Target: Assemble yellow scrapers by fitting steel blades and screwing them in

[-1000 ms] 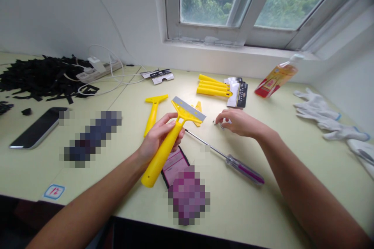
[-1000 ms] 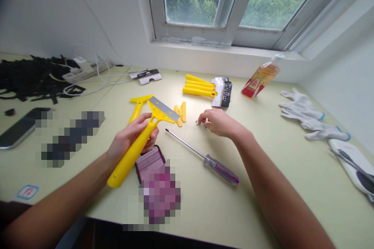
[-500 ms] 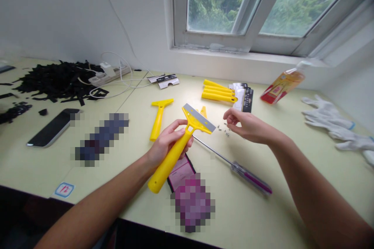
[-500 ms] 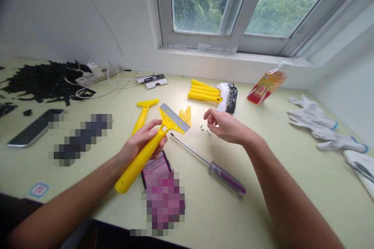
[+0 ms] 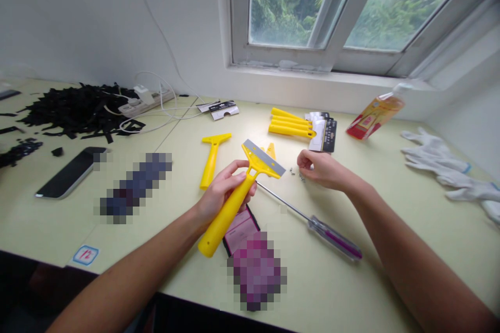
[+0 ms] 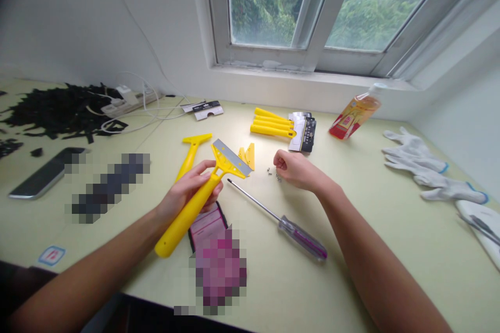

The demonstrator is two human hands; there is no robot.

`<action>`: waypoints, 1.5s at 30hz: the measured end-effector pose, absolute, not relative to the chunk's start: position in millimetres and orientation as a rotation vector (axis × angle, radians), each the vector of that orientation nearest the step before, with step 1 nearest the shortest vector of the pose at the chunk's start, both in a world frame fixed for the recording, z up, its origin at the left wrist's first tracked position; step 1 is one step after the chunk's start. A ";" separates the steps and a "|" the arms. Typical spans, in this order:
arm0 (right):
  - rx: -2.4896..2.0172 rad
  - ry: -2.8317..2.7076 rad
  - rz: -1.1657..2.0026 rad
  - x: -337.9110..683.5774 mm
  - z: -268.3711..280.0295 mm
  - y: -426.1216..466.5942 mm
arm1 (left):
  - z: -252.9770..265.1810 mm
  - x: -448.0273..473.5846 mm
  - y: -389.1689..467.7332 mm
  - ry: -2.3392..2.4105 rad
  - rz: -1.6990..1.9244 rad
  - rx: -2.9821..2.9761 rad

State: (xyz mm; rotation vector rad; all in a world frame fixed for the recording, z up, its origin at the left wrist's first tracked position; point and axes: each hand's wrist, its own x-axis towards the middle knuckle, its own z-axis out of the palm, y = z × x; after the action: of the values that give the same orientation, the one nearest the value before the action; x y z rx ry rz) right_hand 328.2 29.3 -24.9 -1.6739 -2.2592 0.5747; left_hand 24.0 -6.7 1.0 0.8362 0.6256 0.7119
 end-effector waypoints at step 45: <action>-1.444 -1.768 0.513 285.0 45.9 25.5 | -11.1 22.7 2.4 0.641 0.777 0.829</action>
State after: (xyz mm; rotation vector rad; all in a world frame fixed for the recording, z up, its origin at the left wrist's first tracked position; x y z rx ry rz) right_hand 285.0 25.5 45.9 -1.4441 -1.7684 0.5134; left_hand 22.7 2.4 -11.1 0.8292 0.6405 0.7765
